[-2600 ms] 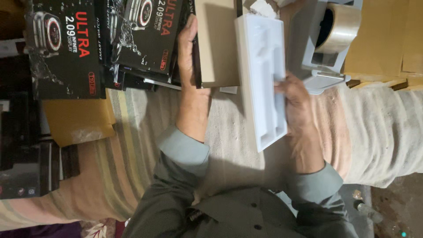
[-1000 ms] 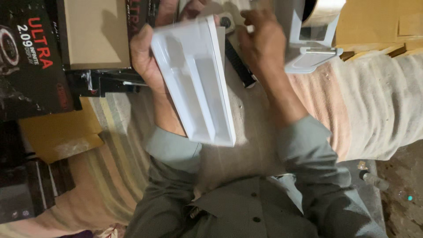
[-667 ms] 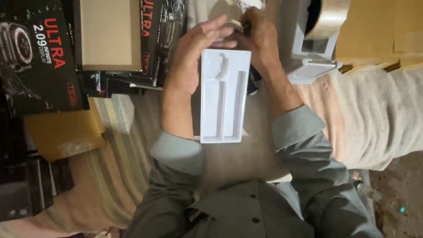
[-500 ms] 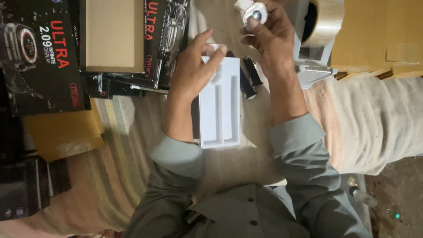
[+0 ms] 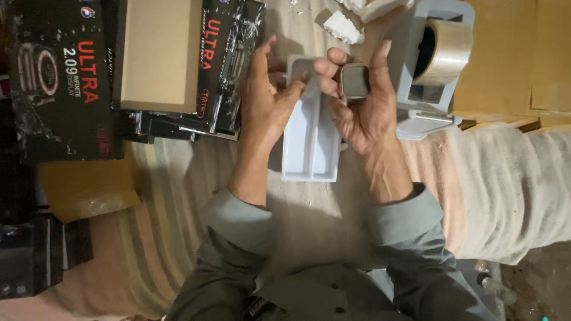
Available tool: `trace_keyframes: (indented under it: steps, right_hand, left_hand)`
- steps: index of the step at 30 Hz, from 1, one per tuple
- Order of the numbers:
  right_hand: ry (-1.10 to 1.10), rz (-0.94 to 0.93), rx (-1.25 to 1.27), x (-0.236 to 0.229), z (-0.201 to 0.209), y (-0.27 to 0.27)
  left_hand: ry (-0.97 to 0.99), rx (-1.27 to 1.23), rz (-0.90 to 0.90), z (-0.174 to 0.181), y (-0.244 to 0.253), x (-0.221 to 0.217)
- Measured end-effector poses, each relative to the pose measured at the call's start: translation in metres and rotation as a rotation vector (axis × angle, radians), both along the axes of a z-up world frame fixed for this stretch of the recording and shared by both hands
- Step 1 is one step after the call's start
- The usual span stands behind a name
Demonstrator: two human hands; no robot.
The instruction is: The person unpacks smartwatch boxes, removes the watch, strap, and charger, places them into a brown shipping envelope, and seals it with tape. The process is repeated for multiple units.
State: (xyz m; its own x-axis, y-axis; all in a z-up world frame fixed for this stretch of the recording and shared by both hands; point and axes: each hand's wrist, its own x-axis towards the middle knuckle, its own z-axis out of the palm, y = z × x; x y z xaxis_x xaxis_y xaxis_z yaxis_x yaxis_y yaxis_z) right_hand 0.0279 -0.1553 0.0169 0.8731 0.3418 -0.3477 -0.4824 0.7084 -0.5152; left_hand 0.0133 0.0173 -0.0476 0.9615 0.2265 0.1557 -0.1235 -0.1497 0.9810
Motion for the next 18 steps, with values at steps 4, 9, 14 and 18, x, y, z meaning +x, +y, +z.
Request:
trace_keyframes:
  steps: [4, 9, 14, 18]
  right_hand:
    - [-0.082, -0.095, -0.232, 0.015, -0.025, -0.008]
    - [-0.036, -0.074, 0.191, 0.018, -0.041, -0.025]
    - [-0.187, 0.103, 0.453, 0.011, -0.027, -0.036]
    - [-0.221, 0.138, 0.537, 0.01, -0.017, -0.032]
  left_hand:
    - [0.166, -0.158, -0.176, 0.005, -0.012, 0.003]
    - [0.254, 0.057, -0.225, 0.004, -0.017, -0.006]
    - [0.165, -0.063, -0.134, 0.002, -0.013, 0.0]
    - [0.164, -0.257, -0.145, 0.005, -0.01, 0.002]
